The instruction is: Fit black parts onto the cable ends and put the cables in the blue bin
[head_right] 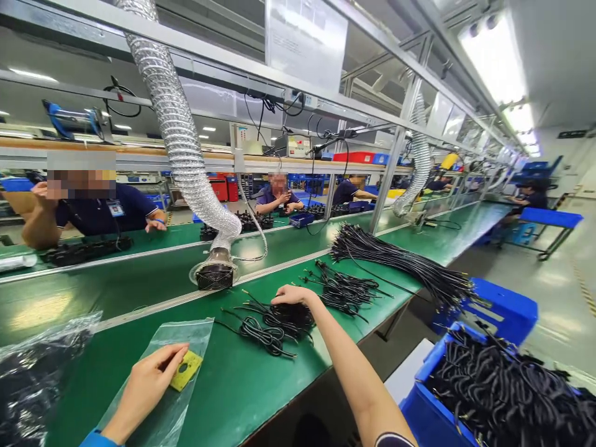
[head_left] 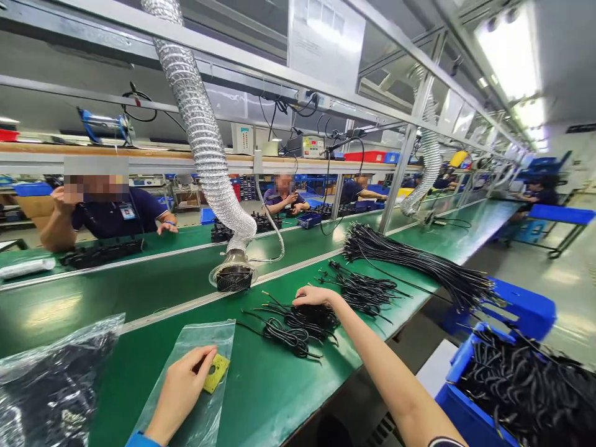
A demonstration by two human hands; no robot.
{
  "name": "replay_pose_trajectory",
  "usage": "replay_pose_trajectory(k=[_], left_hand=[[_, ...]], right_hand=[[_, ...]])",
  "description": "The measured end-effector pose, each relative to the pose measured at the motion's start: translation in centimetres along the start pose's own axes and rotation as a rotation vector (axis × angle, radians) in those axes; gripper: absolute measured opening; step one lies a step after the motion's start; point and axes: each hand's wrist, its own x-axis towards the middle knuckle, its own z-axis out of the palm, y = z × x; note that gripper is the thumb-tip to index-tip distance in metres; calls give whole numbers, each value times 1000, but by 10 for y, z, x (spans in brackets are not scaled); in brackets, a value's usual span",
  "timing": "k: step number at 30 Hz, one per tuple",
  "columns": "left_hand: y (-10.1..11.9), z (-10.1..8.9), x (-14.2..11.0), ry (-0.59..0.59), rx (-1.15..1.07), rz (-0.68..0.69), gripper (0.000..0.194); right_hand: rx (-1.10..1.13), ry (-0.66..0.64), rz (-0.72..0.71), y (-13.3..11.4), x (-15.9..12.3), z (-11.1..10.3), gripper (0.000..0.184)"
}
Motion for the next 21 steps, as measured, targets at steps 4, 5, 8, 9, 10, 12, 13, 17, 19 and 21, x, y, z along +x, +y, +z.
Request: replay_pose_trajectory(k=[4,5,8,9,10,12,13,17,19,21], left_hand=[[-3,3,1,-8,33,44,34],[-2,3,1,-10,30,46,35],[1,1,1,-23,28,27,36],[2,0,1,-26,32,23,36],[1,0,0,-29,37,26,36],[-2,0,-1,-24,47,54,35],[-4,1,-1,-14,59,73,34],[-12,4,-1,-4,105,141,31],[-13,5,-1,-18,111,156,31],[-13,5,-2,-28,120,152,32]], right_hand=[[239,-25,-108,5,0,3,25],[294,-34,-139,5,0,4,29],[405,-49,-202,5,-3,6,43],[432,-43,-215,5,-4,6,48],[458,-31,-226,4,-5,6,51],[515,11,-242,4,-7,5,57],[544,37,-250,3,-7,4,60],[643,190,-284,1,-2,-1,67],[673,283,-311,-1,2,-6,65],[700,371,-345,-6,4,-10,60]])
